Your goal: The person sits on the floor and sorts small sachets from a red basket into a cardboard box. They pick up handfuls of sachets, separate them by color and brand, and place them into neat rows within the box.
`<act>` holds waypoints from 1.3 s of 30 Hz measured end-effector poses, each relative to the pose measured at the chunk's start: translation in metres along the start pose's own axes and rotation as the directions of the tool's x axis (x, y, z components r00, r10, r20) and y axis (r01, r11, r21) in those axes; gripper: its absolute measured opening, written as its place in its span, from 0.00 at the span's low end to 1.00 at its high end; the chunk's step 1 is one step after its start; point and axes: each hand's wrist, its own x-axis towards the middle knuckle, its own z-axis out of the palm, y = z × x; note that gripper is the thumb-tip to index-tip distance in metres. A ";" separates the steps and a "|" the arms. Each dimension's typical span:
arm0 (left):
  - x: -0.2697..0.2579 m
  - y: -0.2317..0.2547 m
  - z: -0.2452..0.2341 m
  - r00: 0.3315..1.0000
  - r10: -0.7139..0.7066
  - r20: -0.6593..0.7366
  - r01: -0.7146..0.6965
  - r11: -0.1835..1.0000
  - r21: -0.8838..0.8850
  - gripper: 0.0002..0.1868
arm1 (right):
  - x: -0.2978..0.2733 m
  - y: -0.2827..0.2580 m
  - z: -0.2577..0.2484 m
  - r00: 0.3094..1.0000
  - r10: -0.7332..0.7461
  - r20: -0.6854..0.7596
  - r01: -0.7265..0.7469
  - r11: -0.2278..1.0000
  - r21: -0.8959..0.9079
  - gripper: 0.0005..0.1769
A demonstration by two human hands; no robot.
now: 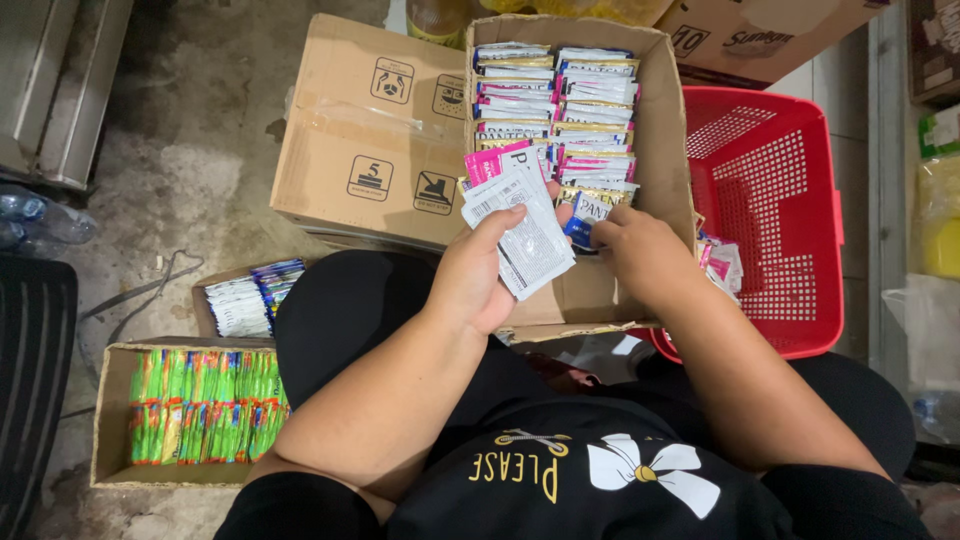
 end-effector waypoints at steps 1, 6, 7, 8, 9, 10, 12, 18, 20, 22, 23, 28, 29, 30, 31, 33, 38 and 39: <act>0.000 0.000 0.000 1.000 0.000 -0.003 0.000 1.000 0.004 0.28 | 0.000 0.000 0.000 1.000 -0.005 0.007 0.004 1.000 0.007 0.09; 0.000 0.000 0.002 1.000 0.000 -0.001 0.000 1.000 0.002 0.28 | 0.002 0.000 -0.001 0.993 -0.115 0.017 0.115 0.993 -0.010 0.08; 0.000 0.000 0.002 1.000 -0.003 -0.008 0.003 1.000 0.006 0.28 | 0.002 0.000 -0.001 0.992 -0.123 0.021 0.123 0.992 -0.016 0.08; 0.000 0.001 0.001 1.000 -0.005 -0.016 0.005 1.000 0.011 0.28 | 0.002 0.000 0.000 0.991 -0.131 0.025 0.132 0.991 -0.022 0.07; 0.000 0.000 0.001 1.000 -0.009 -0.023 0.010 1.000 0.016 0.27 | 0.002 0.000 0.001 0.988 -0.151 0.013 0.151 0.988 -0.034 0.06; -0.001 -0.001 0.001 1.000 -0.005 -0.020 0.006 1.000 0.013 0.28 | 0.003 0.000 0.002 0.985 -0.171 0.001 0.171 0.984 -0.045 0.06; 0.000 -0.001 0.001 1.000 0.007 -0.013 -0.007 1.000 0.010 0.28 | 0.004 -0.001 0.001 0.990 -0.137 0.042 0.140 0.988 -0.062 0.06; 0.000 -0.002 -0.002 1.000 0.000 -0.014 0.000 1.000 -0.001 0.27 | -0.003 -0.018 -0.008 0.992 0.065 0.113 -0.064 0.998 -0.010 0.14; 0.001 -0.002 -0.002 1.000 -0.007 -0.019 0.007 1.000 -0.006 0.28 | -0.004 -0.018 -0.008 0.986 0.087 0.139 -0.087 0.996 -0.006 0.16; 0.002 -0.003 -0.002 1.000 -0.008 -0.018 0.008 1.000 -0.006 0.28 | -0.003 -0.018 -0.006 0.987 0.072 0.144 -0.073 0.997 0.001 0.17; 0.002 -0.004 -0.002 1.000 -0.004 -0.017 0.004 1.000 -0.005 0.28 | -0.002 -0.018 -0.005 0.987 0.063 0.148 -0.064 0.998 0.005 0.18; 0.002 -0.004 -0.003 1.000 -0.016 -0.022 0.017 1.000 0.013 0.28 | -0.001 -0.015 -0.004 0.995 0.079 0.063 -0.075 0.995 -0.072 0.21; 0.001 -0.004 -0.002 1.000 -0.015 -0.021 0.015 1.000 0.015 0.28 | -0.001 -0.015 -0.004 0.997 0.072 0.033 -0.069 0.995 -0.075 0.20; 0.001 -0.004 -0.002 1.000 -0.013 -0.020 0.013 1.000 0.017 0.28 | -0.002 -0.015 -0.004 0.998 0.057 0.029 -0.056 0.997 -0.044 0.20; 0.001 -0.004 -0.001 1.000 -0.018 -0.024 0.019 1.000 0.011 0.28 | -0.004 -0.017 -0.004 0.999 0.042 0.024 -0.041 0.999 -0.015 0.20; 0.001 -0.004 -0.001 0.999 -0.029 -0.034 0.029 1.000 -0.001 0.28 | -0.004 -0.019 -0.003 1.000 0.005 0.026 -0.005 1.000 0.030 0.21; 0.003 -0.006 -0.004 0.999 -0.028 -0.025 0.029 0.999 0.039 0.28 | -0.002 -0.021 -0.002 0.999 -0.023 0.049 0.021 0.999 0.030 0.23; 0.004 -0.007 -0.004 0.999 -0.029 -0.015 0.029 0.999 0.045 0.28 | -0.002 -0.021 -0.002 0.999 -0.011 0.043 0.010 1.000 0.011 0.23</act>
